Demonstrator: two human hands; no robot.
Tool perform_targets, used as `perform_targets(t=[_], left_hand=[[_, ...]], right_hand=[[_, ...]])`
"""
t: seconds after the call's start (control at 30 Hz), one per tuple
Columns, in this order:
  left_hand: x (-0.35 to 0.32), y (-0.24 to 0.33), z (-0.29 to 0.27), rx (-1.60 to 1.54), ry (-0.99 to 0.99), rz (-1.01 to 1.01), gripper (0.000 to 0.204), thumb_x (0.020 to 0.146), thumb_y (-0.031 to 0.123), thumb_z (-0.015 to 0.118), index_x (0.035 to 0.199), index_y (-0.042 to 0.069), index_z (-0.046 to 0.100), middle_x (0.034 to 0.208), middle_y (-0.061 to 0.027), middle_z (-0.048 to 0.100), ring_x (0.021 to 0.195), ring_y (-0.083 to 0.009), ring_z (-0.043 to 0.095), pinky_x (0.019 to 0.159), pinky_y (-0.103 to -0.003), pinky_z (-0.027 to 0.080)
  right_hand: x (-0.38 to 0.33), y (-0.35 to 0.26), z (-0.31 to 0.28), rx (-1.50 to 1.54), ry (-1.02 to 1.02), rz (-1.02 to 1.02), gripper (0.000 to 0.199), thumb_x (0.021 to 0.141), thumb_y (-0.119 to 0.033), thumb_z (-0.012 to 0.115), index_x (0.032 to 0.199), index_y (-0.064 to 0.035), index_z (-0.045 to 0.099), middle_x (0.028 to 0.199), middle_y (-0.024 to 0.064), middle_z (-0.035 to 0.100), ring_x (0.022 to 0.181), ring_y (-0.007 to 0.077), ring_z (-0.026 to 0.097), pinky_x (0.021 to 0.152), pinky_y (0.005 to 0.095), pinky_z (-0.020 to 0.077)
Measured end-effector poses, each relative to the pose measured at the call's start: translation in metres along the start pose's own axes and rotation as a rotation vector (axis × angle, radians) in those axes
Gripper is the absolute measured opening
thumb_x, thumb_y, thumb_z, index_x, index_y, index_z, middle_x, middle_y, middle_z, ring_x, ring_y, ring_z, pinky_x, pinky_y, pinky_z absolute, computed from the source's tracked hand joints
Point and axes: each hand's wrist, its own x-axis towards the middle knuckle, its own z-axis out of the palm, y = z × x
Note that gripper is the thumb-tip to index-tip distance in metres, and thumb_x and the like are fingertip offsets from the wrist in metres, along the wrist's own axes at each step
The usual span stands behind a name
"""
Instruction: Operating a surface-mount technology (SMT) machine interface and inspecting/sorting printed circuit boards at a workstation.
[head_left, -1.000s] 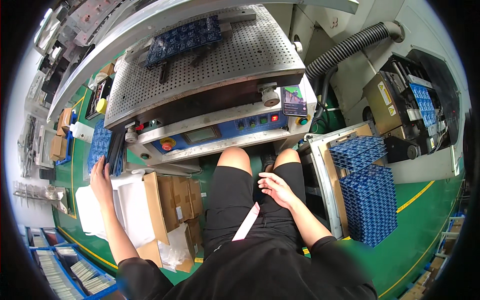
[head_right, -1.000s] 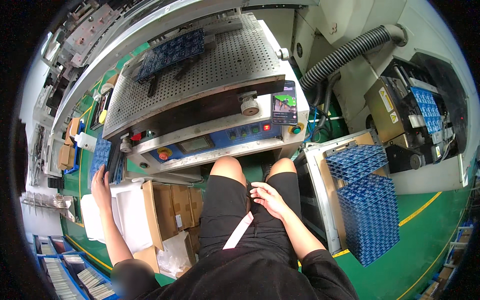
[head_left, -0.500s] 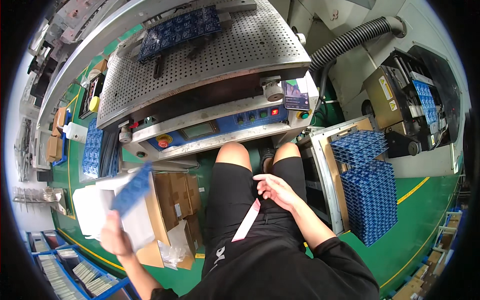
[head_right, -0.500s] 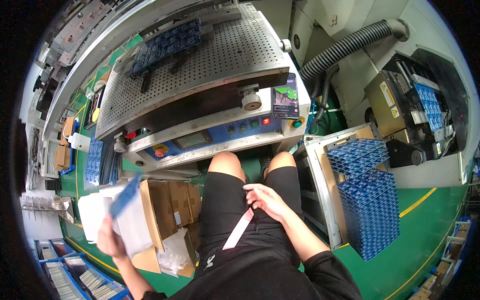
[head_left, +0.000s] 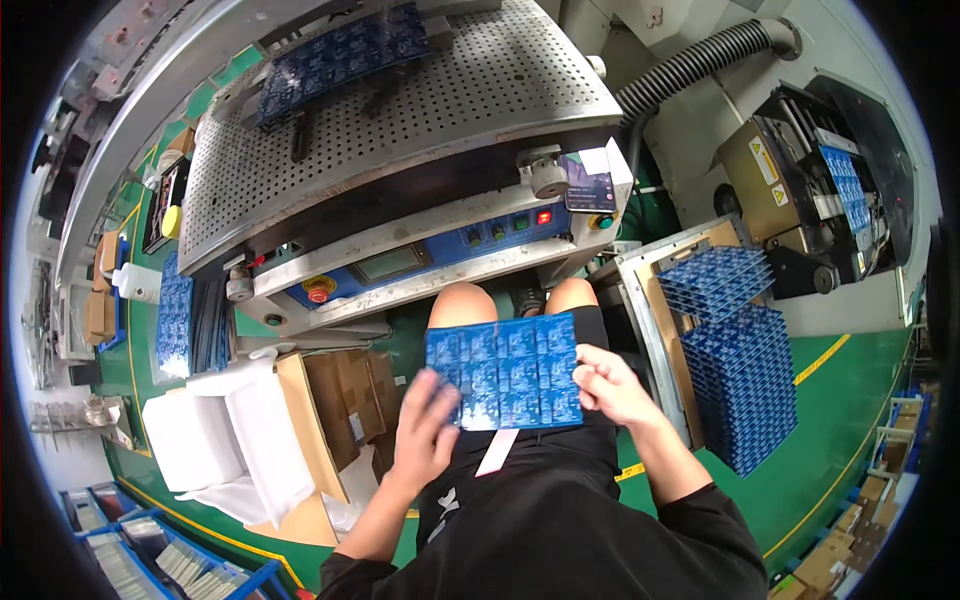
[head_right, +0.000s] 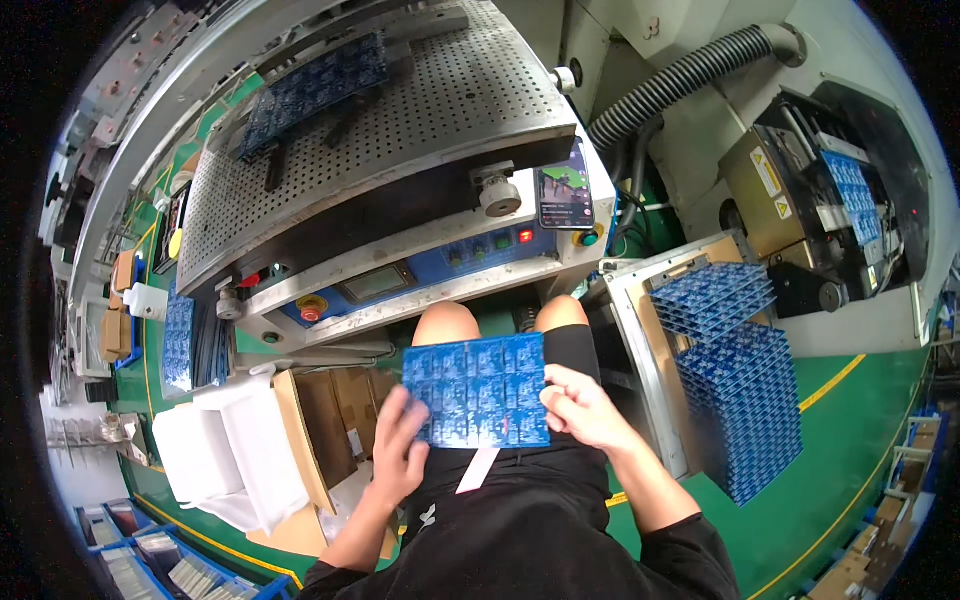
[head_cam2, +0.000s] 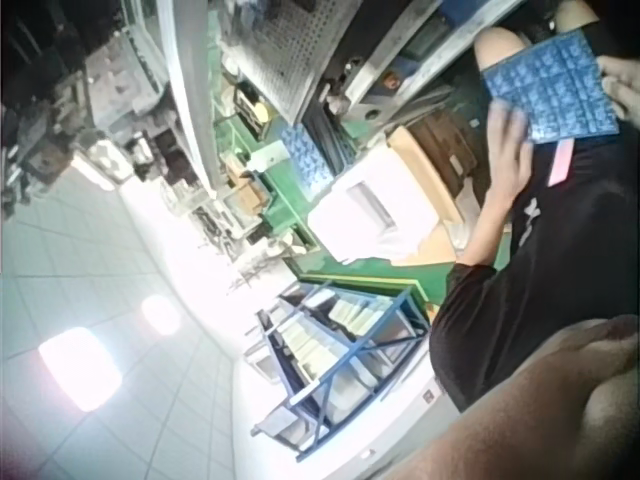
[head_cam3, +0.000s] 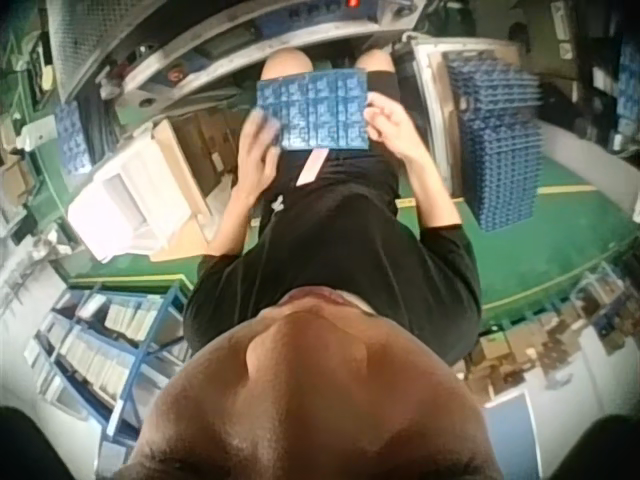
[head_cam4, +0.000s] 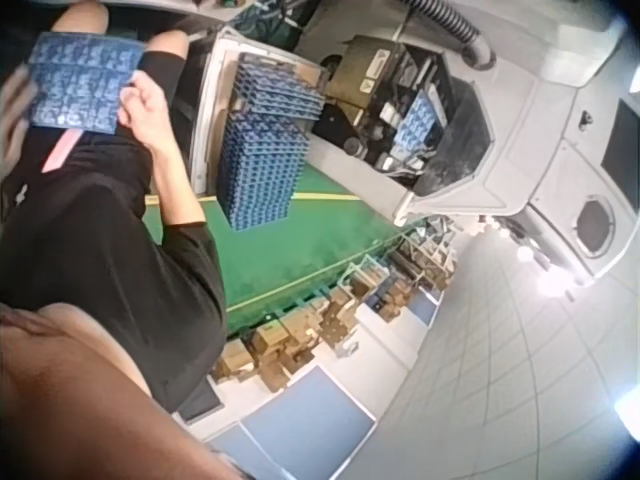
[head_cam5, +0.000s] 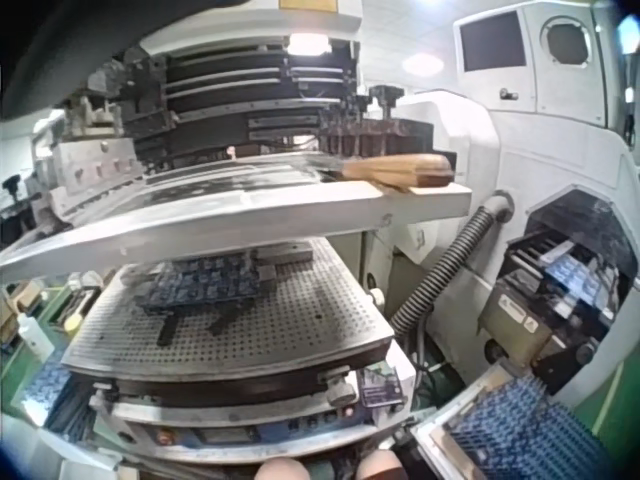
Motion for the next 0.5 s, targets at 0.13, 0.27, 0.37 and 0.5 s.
perform_targets(t=[0.13, 0.27, 0.37, 0.5], left_hand=[[-0.022, -0.033, 0.019, -0.974, -0.158, -0.651, 0.038, 0.094, 0.003, 0.056, 0.132, 0.000, 0.052, 0.123, -0.0130, 0.065, 0.110, -0.0214, 0.064, 0.097, -0.033, 0.048], [-0.023, -0.046, 0.029, -1.543, -0.229, -0.878, 0.034, 0.099, 0.008, 0.053, 0.132, 0.000, 0.051, 0.123, -0.0091, 0.064, 0.109, -0.0175, 0.063, 0.096, -0.032, 0.048], [-0.026, -0.047, 0.035, -1.604, -0.189, -0.899, 0.031, 0.100, 0.009, 0.052, 0.130, 0.000, 0.053, 0.120, -0.0072, 0.065, 0.106, -0.0154, 0.063, 0.093, -0.031, 0.049], [-0.044, -0.051, 0.061, -1.593, -0.224, -0.909, 0.031, 0.100, 0.009, 0.054, 0.129, 0.001, 0.053, 0.118, -0.0076, 0.066, 0.107, -0.0162, 0.063, 0.093, -0.032, 0.050]], right_hand=[[-0.006, -0.022, -0.002, -0.194, 0.001, -0.107, 0.016, 0.100, -0.015, 0.052, 0.111, -0.0035, 0.057, 0.066, -0.0056, 0.048, 0.053, 0.0049, 0.044, 0.051, 0.0213, 0.0367], [0.003, -0.096, 0.010, -0.893, 0.030, -0.252, 0.027, 0.098, -0.011, 0.053, 0.122, -0.0009, 0.060, 0.067, -0.0051, 0.051, 0.056, 0.0046, 0.047, 0.053, 0.0222, 0.0389], [0.024, -0.155, 0.010, -0.724, 0.320, -0.587, 0.029, 0.096, -0.010, 0.055, 0.124, -0.0022, 0.061, 0.075, -0.0003, 0.061, 0.062, 0.0063, 0.052, 0.057, 0.0224, 0.0431], [0.078, -0.243, 0.016, -0.947, 0.397, -0.943, 0.028, 0.095, -0.018, 0.060, 0.118, -0.0033, 0.064, 0.083, 0.0063, 0.067, 0.071, 0.0119, 0.059, 0.066, 0.0254, 0.0481]])
